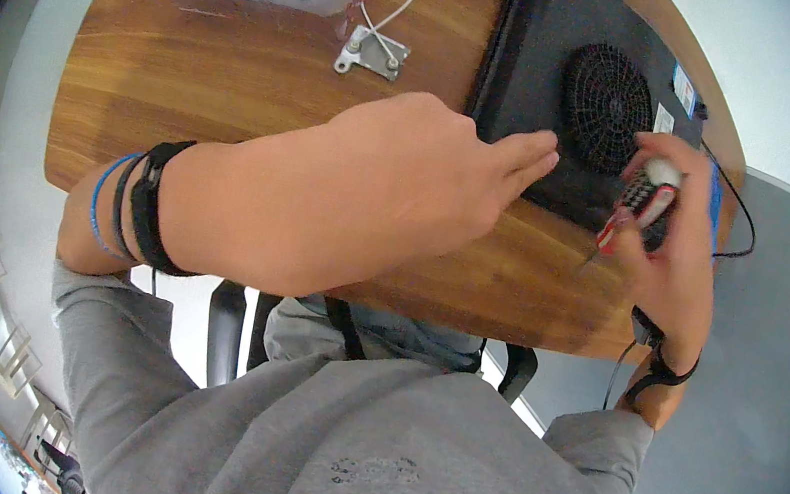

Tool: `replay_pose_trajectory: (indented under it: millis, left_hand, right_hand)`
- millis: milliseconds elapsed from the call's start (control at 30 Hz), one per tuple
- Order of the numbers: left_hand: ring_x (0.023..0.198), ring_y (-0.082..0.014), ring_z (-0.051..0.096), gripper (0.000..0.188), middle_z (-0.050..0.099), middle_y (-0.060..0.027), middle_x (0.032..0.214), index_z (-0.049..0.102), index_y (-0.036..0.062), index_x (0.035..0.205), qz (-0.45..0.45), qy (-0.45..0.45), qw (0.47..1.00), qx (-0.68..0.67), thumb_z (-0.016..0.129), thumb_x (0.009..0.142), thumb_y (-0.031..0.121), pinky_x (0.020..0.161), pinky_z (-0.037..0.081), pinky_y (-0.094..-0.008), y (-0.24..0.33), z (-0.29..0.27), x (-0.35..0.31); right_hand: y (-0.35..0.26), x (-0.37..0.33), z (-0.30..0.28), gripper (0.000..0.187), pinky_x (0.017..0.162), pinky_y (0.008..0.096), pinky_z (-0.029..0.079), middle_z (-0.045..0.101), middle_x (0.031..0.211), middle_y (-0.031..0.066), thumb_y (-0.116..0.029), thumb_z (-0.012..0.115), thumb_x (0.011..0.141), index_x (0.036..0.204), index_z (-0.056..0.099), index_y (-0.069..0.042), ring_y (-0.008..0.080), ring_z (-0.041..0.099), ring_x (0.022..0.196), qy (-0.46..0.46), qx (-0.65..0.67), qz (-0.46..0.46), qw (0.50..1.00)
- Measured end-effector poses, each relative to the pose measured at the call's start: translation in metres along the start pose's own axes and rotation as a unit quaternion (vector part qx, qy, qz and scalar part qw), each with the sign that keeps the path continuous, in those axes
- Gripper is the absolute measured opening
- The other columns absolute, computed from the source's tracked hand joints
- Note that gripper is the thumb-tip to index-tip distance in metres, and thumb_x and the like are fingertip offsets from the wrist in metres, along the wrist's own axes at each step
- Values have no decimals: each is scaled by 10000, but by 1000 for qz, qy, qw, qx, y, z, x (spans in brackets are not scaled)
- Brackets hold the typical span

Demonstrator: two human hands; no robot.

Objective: The person assembles a portable induction cooktop by placing the top panel onto the base, flipping the unit, and securing it with screws using a screwdriver. They handle screws from a plastic tray and tighten them into the bottom casing.

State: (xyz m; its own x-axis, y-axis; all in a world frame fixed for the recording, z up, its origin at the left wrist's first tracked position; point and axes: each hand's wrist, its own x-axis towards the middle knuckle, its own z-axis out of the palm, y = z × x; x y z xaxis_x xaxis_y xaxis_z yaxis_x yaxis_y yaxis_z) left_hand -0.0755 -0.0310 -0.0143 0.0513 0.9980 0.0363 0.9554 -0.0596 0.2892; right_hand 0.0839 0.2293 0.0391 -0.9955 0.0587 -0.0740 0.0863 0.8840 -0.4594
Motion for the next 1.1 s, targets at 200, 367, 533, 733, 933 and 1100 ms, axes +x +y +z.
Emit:
replay_pose_trajectory:
  millis: [200, 367, 533, 733, 933, 1100]
  left_hand:
    - [761, -312, 797, 633, 567, -184, 1616, 550, -65, 1538, 26, 52, 998, 20, 661, 928, 61, 628, 648, -434, -5, -1, -1]
    - [955, -310, 802, 512, 715, -137, 1351, 636, -13, 1446, 26, 18, 999, 33, 671, 953, 117, 737, 658, -438, -14, -19, -5]
    - [1054, -374, 774, 332, 775, -129, 1187, 715, 51, 1292, -56, -83, 995, 13, 686, 992, 191, 878, 632, -484, -51, -67, -19]
    - [1181, -394, 740, 349, 770, -149, 1293, 712, 64, 1315, -249, -30, 968, -7, 768, 979, 139, 981, 604, -479, -128, -92, -62]
    - [1178, -374, 734, 445, 786, -123, 1262, 723, 150, 1380, -187, 31, 980, 60, 837, 950, 158, 971, 604, -463, -197, -55, -79]
    - [1161, -377, 743, 517, 778, -137, 1289, 715, 104, 1374, -265, -15, 964, 11, 838, 875, 45, 961, 614, -456, -197, -58, -73]
  right_hand:
    - [-1, 7, 17, 652, 1023, 457, 543, 601, 1286, 232, 13, 718, 919, 1532, 517, -81, 486, 655, 1184, -88, 45, 26, 995]
    - [0, 14, 23, 624, 923, 516, 552, 570, 1188, 228, -12, 763, 924, 1502, 543, -98, 492, 650, 1073, -89, 23, -19, 996]
    - [2, 16, 24, 643, 893, 532, 566, 534, 1201, 233, -26, 793, 922, 1507, 538, -113, 492, 654, 1046, -102, -16, -31, 994]
    - [6, 18, 20, 657, 904, 526, 579, 530, 1218, 242, -43, 803, 932, 1523, 527, -121, 489, 659, 1031, -126, -21, -66, 990]
    - [12, 18, 15, 679, 904, 508, 588, 521, 1208, 240, -49, 818, 925, 1534, 528, -127, 482, 664, 1024, -144, -4, -61, 988]
    - [11, 15, 16, 700, 898, 511, 592, 528, 1192, 224, -54, 834, 913, 1541, 536, -142, 466, 669, 1007, -142, -4, -46, 989]
